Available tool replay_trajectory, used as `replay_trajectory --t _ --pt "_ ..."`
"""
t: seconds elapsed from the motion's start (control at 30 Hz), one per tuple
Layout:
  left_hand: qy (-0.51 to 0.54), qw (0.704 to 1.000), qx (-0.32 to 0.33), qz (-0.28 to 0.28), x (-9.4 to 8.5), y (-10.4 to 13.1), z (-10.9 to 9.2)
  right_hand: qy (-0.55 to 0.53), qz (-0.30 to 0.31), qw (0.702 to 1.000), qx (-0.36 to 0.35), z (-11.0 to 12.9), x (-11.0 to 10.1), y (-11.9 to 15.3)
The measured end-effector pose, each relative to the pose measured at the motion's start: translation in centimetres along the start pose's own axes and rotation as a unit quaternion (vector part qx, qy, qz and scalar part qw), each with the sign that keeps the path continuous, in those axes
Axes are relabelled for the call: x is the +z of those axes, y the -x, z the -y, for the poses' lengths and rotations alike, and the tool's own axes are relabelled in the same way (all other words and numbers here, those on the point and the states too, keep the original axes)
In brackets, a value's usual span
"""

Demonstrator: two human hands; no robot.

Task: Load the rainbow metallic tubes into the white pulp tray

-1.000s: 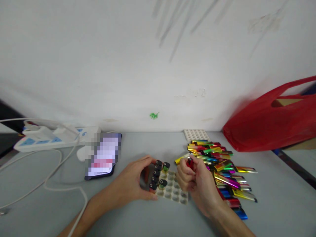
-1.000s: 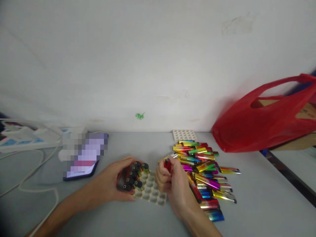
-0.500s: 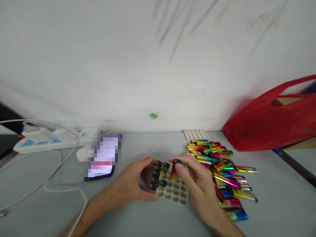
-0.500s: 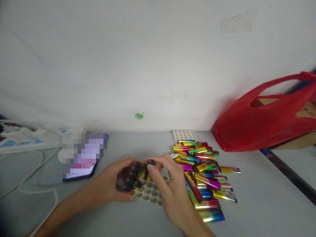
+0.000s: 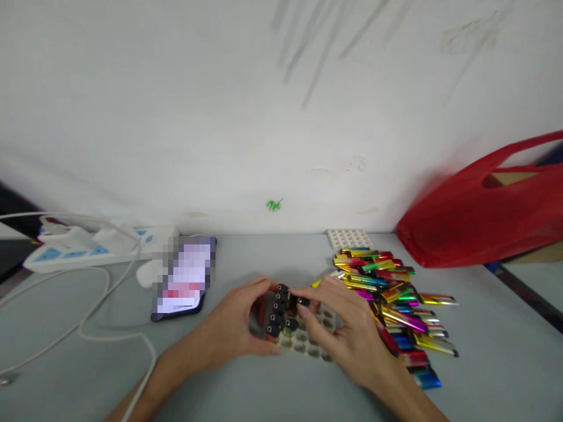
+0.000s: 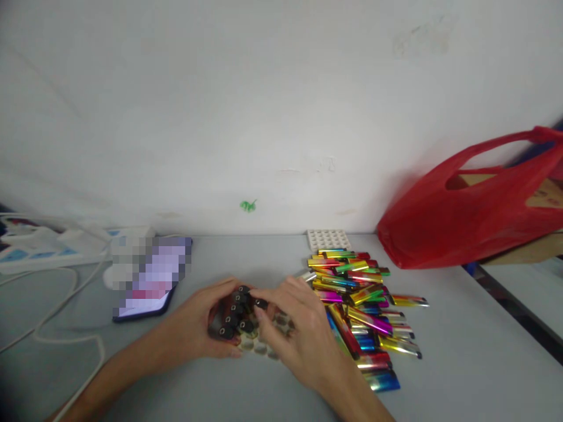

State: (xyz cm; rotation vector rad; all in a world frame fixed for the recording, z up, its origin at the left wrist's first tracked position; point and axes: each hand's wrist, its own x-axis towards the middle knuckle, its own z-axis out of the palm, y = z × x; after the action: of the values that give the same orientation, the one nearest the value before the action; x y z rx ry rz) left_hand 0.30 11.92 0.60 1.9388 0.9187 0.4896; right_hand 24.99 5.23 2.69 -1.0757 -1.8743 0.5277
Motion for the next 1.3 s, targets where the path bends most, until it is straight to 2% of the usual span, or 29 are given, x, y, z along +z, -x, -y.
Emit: replay_trajectory --t 0.2,0.27,0.33,0.43,0.57,0.67,0.83,1.17,1.3 --pt "-0.006 1.0 -0.006 -0.005 0.1 0.1 0.1 -0.007 0.006 1.0 0.015 0.0 -0.1 0.3" --pt "-0.006 1.0 -0.01 -0.005 0.0 0.1 -0.1 -0.001 -0.012 0.999 0.03 -0.1 -0.1 0.3" --pt "-0.004 1.0 -0.012 -0.003 0.0 0.1 -0.2 0.046 -0.059 0.996 0.045 -0.5 -0.2 0.2" --pt "0.002 1.0 -0.011 -0.003 0.0 0.1 -0.2 0.181 -0.109 0.976 0.062 -1.5 -0.3 0.1" --pt "0.008 1.0 -0.008 -0.002 0.0 0.1 -0.1 0.346 -0.053 0.932 0.099 -2.6 -0.4 0.1" --pt "0.008 1.0 -0.009 -0.003 0.0 0.1 -0.1 0.396 -0.015 0.911 0.115 -2.9 -0.3 0.3" --pt "0.009 1.0 -0.011 -0.003 0.0 0.1 0.0 0.404 0.001 0.91 0.098 -3.2 0.2 0.3" --pt "0.002 1.0 -0.012 -0.006 0.1 0.1 0.1 0.364 0.021 0.928 0.075 -4.1 0.5 0.2" --pt "0.0 1.0 -0.017 -0.005 0.0 0.2 -0.3 0.315 -0.014 0.947 0.054 -3.3 0.4 0.0"
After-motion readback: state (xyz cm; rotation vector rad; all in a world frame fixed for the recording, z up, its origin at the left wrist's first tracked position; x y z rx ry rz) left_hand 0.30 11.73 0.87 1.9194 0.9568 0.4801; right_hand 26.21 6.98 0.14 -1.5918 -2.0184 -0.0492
